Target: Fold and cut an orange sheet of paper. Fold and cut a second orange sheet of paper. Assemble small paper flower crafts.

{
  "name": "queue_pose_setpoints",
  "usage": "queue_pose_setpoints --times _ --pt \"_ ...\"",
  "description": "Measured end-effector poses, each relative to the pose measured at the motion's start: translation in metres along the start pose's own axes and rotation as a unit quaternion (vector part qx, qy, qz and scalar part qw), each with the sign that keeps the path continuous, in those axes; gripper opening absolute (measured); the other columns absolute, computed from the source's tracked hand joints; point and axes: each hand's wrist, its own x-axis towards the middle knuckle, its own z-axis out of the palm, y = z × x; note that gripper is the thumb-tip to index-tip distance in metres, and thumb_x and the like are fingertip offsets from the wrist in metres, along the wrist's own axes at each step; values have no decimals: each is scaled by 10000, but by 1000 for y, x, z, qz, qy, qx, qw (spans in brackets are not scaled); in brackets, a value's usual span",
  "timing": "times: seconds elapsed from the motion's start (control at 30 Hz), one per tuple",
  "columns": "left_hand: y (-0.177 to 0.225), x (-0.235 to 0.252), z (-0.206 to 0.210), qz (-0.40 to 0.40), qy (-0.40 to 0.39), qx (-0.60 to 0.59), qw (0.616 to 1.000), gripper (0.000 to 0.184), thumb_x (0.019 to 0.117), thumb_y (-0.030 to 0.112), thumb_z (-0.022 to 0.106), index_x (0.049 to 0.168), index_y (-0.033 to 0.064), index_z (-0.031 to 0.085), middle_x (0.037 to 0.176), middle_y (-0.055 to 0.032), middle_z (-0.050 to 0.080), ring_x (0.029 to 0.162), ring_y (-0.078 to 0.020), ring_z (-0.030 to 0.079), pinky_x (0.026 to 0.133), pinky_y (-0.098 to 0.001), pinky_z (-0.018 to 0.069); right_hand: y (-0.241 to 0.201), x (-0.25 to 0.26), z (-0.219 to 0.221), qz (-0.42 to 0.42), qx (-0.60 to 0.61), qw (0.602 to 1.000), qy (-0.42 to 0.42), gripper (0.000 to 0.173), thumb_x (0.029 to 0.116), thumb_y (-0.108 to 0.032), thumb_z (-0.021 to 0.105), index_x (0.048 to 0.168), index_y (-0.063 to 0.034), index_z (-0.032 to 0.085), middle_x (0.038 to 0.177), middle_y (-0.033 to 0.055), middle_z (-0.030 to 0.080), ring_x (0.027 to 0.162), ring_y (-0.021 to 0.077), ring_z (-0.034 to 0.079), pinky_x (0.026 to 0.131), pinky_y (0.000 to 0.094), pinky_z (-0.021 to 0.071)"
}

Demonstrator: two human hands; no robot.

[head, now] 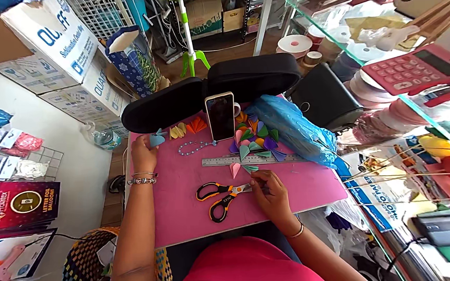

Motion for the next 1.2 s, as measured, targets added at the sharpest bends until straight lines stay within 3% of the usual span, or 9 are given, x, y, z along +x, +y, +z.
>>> queue_pose_setpoints --times 0.13,0.37,0.47,0.6,0.7,0.8,0.97,1.1,1.2 --pt "26 -41 -12 25 27 35 999 533 941 88 697 1419 -47 504 1408 -347 497 1171 -511 596 956 -641 497 -3 12 -15 32 -46 998 9 221 979 -131 595 1094 30 693 1033 132 697 915 96 646 785 181 530" --pt "97 -129 43 177 -187 7 966 394 994 335 644 1258 46 686 1292 -189 640 1163 -335 643 970 -507 533 8 55 -47 105 -220 970 -15 231 968 -153 610 1086 -6 744 1086 184 720 1034 368 658 897 501 528" --pt "114 -137 66 187 -231 38 954 412 985 367 651 1269 71 687 1290 -173 640 1199 -339 616 996 -502 503 10 71 -49 92 -253 963 -31 209 963 -136 631 1072 -10 758 1114 204 712 1095 431 632 975 577 482" --pt "121 -134 77 172 -269 61 946 406 997 389 629 1273 95 681 1314 -156 615 1228 -335 587 999 -494 491 10 103 -37 105 -266 954 -92 177 976 -125 639 1072 -38 760 1140 193 693 1133 435 601 959 598 475" --pt "112 -124 64 159 -232 -8 960 496 991 425 635 1304 40 651 1320 -189 621 1191 -339 614 1007 -502 495 11 130 -27 99 -266 947 -153 182 982 -131 651 1107 -40 749 1182 197 676 1201 449 560 969 631 454" --pt "80 -88 28 91 -118 -47 988 471 1005 376 628 1298 7 642 1308 -226 625 1182 -373 627 1009 -558 500 8 143 -14 79 -258 948 -169 195 992 -146 646 1128 -45 743 1217 205 665 1240 463 537 998 656 428" --pt "27 -21 -7 68 90 36 993 338 1013 262 619 1219 4 691 1286 -281 621 1201 -489 581 988 -678 432 18 113 -9 -3 -237 971 -34 258 1002 -214 590 1130 -55 748 1195 171 689 1200 443 568 1007 640 418" --pt "30 11 5 151 76 133 977 298 1027 184 587 1223 -20 681 1274 -278 638 1178 -497 603 954 -675 471 19 75 -16 -33 -236 971 30 263 1006 -211 565 1068 -48 761 1105 153 724 1113 393 617 997 556 438" --pt "58 24 13 59 35 218 974 402 1034 267 571 1267 -54 633 1247 -331 630 1166 -537 601 886 -694 482 16 56 -23 -35 -233 971 47 249 999 -190 559 1047 -52 761 1078 135 734 1102 373 623 994 526 439"
